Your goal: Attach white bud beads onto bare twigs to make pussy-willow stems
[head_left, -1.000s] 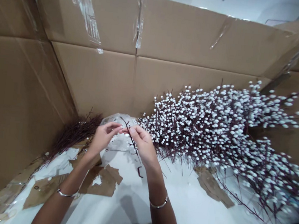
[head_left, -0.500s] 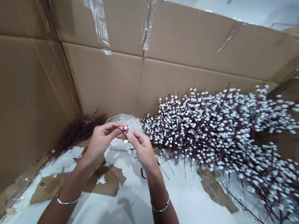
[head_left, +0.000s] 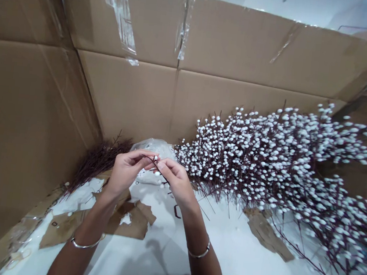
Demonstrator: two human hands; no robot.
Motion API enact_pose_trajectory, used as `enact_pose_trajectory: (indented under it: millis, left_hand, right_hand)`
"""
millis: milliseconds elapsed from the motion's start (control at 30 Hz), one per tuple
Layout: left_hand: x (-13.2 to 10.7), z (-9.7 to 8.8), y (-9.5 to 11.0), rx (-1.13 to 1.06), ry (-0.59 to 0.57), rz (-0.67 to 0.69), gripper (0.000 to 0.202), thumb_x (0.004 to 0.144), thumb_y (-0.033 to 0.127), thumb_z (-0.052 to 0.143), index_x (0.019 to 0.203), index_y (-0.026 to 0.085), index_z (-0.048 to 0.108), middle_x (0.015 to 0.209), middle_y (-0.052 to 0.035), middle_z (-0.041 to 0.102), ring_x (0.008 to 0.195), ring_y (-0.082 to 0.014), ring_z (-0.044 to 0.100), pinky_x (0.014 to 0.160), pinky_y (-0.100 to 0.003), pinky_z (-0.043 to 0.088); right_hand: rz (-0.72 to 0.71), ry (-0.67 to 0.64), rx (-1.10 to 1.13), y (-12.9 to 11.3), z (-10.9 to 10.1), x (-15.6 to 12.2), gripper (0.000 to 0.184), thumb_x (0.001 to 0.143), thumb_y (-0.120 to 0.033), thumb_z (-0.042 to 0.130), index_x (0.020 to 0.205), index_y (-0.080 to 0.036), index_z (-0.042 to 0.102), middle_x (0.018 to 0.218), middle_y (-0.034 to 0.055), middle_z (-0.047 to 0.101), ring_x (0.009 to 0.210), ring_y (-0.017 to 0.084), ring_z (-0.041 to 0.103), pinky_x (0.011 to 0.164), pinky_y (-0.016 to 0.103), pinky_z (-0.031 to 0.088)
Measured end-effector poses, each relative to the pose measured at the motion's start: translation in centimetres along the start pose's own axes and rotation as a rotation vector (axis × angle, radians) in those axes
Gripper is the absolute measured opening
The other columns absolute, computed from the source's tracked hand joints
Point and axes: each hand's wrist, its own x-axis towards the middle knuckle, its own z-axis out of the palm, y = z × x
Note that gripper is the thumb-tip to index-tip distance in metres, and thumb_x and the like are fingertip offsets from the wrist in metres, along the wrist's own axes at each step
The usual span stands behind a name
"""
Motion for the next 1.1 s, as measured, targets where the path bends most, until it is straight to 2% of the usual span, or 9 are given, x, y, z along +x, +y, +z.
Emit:
enact_pose_trajectory:
  millis: [600, 867, 1100]
  left_hand:
    - [0.16, 0.09, -0.24, -0.007, -0.012, 0.007, 0.013, 0.078, 0.030, 0.073, 0.083, 0.018, 0.077, 0.085, -0.0041, 0.077, 0.079, -0.0161, 0.070, 0.071, -0.023, 0.054]
    - [0.06, -0.08, -0.20, 0.014, -0.014, 0.014, 0.013, 0.079, 0.029, 0.072, 0.082, 0.018, 0.077, 0.087, -0.0049, 0.077, 0.081, -0.0169, 0.069, 0.073, -0.024, 0.054]
    - [0.21, 0.02, -0.29, 0.026, -0.018, 0.009, 0.013, 0.078, 0.030, 0.072, 0.083, 0.018, 0.077, 0.085, -0.0045, 0.077, 0.079, -0.0168, 0.069, 0.070, -0.024, 0.053]
  right_hand:
    - [-0.011, -0.015, 0.011, 0.44, -0.21, 0.13, 0.026, 0.095, -0.035, 0.053, 0.085, -0.020, 0.073, 0.090, 0.0028, 0.071, 0.093, 0.017, 0.062, 0.089, 0.031, 0.043]
    - [-0.005, 0.007, 0.031, 0.52, -0.08, 0.26, 0.026, 0.093, -0.034, 0.055, 0.077, -0.019, 0.068, 0.083, 0.0014, 0.069, 0.086, 0.016, 0.060, 0.085, 0.029, 0.043]
    - [0.005, 0.017, -0.008, 0.65, -0.07, 0.32, 0.027, 0.092, -0.038, 0.055, 0.081, -0.019, 0.071, 0.084, 0.0020, 0.067, 0.084, 0.016, 0.058, 0.083, 0.028, 0.043]
